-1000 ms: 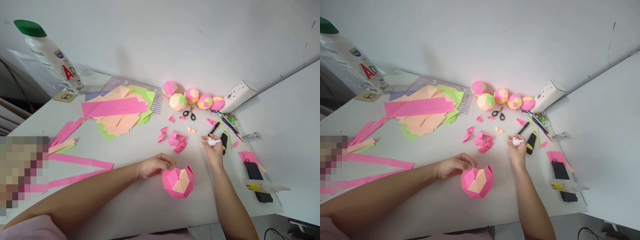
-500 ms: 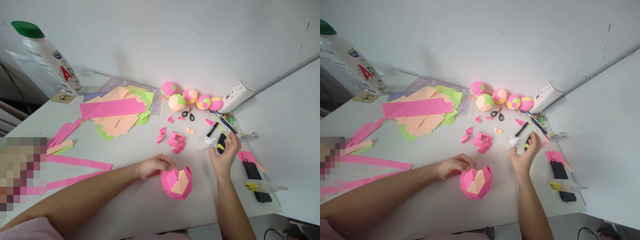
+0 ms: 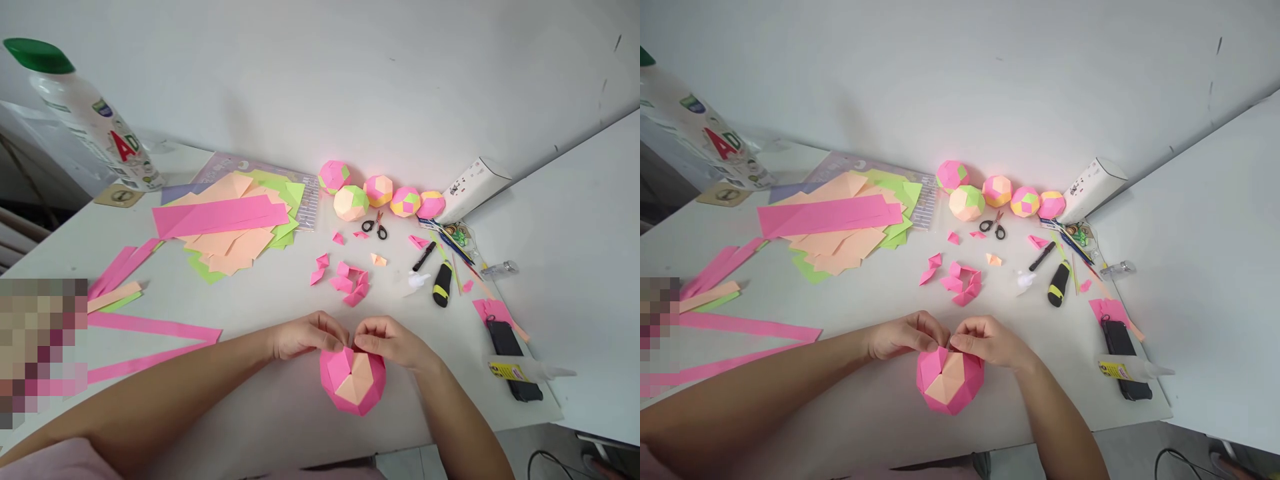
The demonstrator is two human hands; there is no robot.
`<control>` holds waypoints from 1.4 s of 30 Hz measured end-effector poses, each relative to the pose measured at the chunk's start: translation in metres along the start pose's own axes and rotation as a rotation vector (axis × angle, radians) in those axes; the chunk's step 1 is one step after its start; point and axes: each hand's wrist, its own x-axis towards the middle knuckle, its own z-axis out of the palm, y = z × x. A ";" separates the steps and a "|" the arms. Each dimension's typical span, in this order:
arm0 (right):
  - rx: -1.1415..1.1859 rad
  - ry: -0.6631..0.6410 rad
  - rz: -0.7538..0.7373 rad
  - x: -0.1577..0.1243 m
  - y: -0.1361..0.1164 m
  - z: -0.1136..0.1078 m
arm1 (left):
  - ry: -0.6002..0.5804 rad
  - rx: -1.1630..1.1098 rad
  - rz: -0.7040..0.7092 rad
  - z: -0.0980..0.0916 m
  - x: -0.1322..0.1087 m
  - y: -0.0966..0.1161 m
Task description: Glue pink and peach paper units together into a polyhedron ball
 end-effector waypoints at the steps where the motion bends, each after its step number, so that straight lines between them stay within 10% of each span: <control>1: 0.029 -0.022 0.014 0.000 0.001 -0.001 | -0.006 0.010 -0.003 0.000 0.000 0.000; 21: 0.332 -0.198 0.088 0.002 0.003 0.006 | -0.002 0.093 -0.063 -0.001 -0.001 0.000; 42: -0.013 -0.028 -0.074 -0.007 0.002 0.004 | -0.057 0.123 -0.047 -0.001 0.000 0.003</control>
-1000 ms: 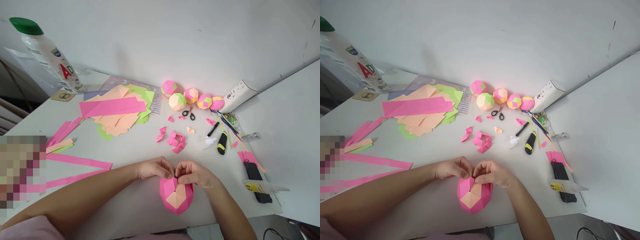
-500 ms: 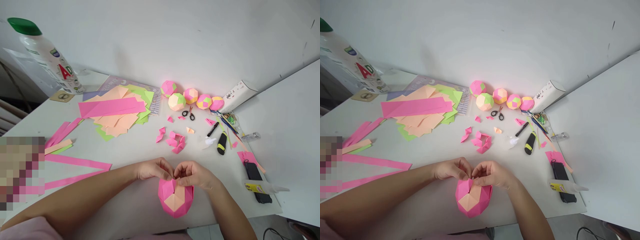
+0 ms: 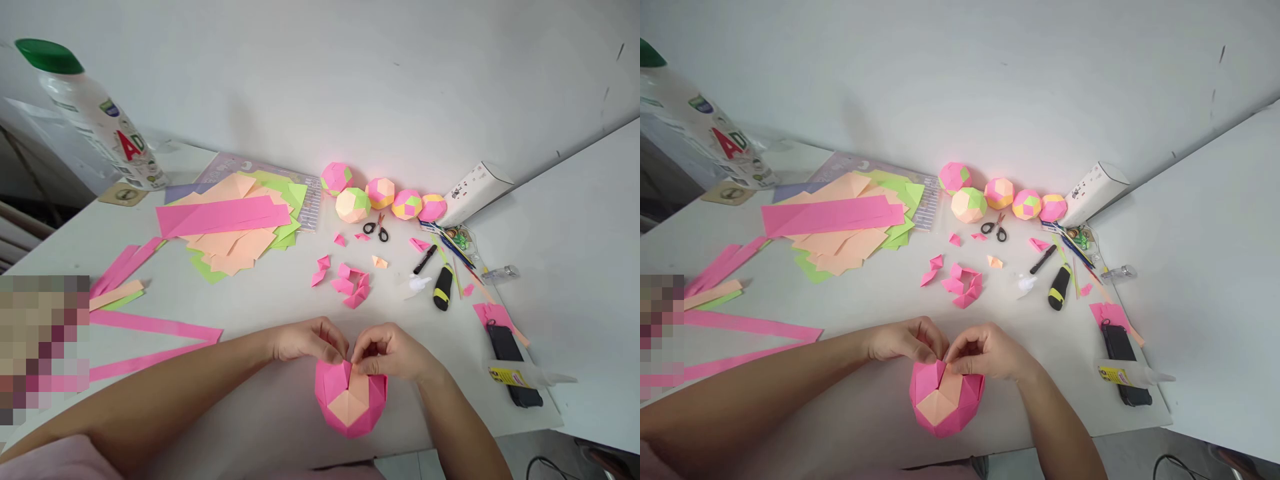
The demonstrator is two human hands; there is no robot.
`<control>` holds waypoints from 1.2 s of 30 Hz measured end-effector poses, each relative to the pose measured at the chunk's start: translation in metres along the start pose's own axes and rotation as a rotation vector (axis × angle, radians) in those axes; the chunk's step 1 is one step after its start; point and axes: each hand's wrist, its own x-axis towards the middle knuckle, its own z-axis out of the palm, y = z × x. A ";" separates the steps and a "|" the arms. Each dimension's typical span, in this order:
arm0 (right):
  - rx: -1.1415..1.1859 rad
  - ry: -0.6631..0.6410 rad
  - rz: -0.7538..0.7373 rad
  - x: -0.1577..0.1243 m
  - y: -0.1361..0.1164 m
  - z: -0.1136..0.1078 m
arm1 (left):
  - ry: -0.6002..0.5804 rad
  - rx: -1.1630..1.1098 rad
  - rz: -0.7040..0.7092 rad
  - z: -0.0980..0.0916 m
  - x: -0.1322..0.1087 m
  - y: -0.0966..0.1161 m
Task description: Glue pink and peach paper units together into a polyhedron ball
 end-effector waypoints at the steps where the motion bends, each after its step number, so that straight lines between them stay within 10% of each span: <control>1: 0.002 0.000 0.000 0.000 0.000 0.000 | 0.000 0.001 0.001 0.000 0.000 0.000; 36: 0.223 0.121 0.037 0.008 -0.001 0.017 | 0.037 0.023 -0.085 0.003 -0.001 0.007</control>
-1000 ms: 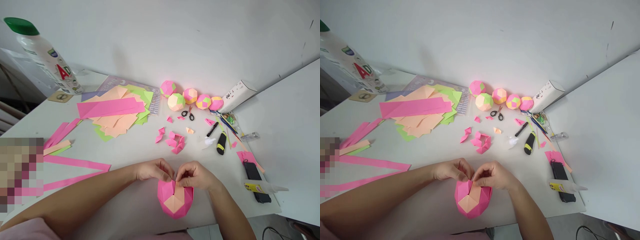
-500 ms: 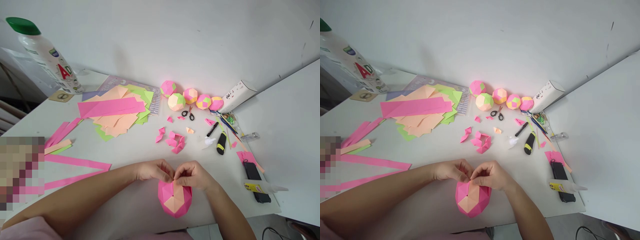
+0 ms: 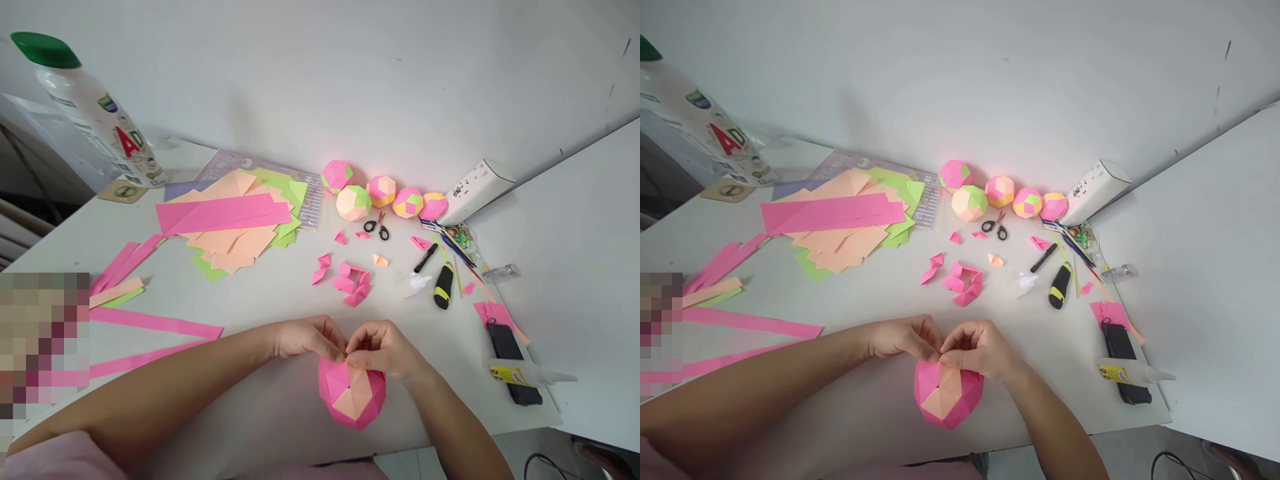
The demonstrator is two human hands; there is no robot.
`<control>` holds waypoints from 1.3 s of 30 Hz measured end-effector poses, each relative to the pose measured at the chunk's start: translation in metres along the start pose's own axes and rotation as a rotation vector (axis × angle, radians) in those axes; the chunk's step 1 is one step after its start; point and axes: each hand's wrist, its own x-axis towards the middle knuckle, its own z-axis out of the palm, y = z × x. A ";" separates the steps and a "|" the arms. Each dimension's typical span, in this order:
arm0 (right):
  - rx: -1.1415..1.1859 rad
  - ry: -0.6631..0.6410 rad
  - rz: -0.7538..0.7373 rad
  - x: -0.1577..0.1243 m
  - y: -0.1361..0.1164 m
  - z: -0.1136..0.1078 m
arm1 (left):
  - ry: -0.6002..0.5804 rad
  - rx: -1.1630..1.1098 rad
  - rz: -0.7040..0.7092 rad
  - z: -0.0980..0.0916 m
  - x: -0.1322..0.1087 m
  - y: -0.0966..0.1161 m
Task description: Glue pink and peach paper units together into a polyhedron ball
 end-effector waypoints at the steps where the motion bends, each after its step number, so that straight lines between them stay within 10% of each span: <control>1: 0.001 -0.005 0.000 0.000 0.000 0.000 | 0.001 0.002 -0.002 0.000 0.000 0.000; 15: 0.009 -0.007 -0.010 0.001 -0.001 -0.003 | 0.013 -0.061 0.030 0.001 0.003 -0.004; 22: 0.019 0.314 -0.481 0.001 0.004 -0.008 | 0.289 -0.102 0.466 0.004 0.009 -0.013; 26: -0.008 0.420 -0.660 0.002 0.007 -0.007 | 0.228 0.110 0.572 0.007 0.010 -0.021; 39: 0.066 0.337 -0.400 0.005 0.006 -0.007 | 0.369 0.429 0.636 0.011 0.012 -0.028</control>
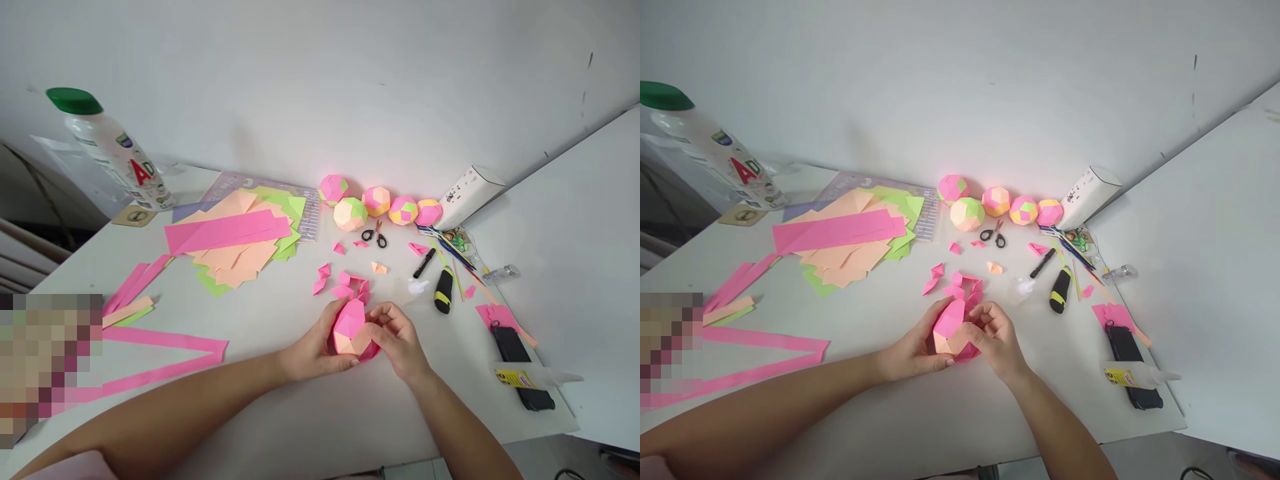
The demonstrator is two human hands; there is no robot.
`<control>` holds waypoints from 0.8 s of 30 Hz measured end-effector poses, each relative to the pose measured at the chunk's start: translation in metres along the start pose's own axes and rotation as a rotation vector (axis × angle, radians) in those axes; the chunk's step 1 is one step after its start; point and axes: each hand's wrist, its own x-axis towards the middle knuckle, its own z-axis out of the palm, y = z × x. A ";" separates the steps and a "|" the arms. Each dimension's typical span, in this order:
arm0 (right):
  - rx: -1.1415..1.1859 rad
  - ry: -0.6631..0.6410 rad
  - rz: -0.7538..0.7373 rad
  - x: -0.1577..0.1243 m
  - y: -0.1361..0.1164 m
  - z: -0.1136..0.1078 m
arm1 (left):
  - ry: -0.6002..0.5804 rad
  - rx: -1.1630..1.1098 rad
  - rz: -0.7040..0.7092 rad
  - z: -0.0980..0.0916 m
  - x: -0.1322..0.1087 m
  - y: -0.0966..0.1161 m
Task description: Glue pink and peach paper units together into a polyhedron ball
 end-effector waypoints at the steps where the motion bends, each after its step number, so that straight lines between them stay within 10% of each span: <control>1: -0.003 -0.021 0.029 0.000 -0.002 0.000 | 0.003 0.027 0.010 0.000 0.000 -0.001; 8: -0.047 -0.230 0.168 -0.001 -0.008 0.001 | -0.004 0.254 0.126 -0.003 0.000 -0.003; 24: 0.048 -0.240 0.258 -0.003 -0.003 0.008 | -0.015 0.347 0.094 0.002 -0.004 -0.001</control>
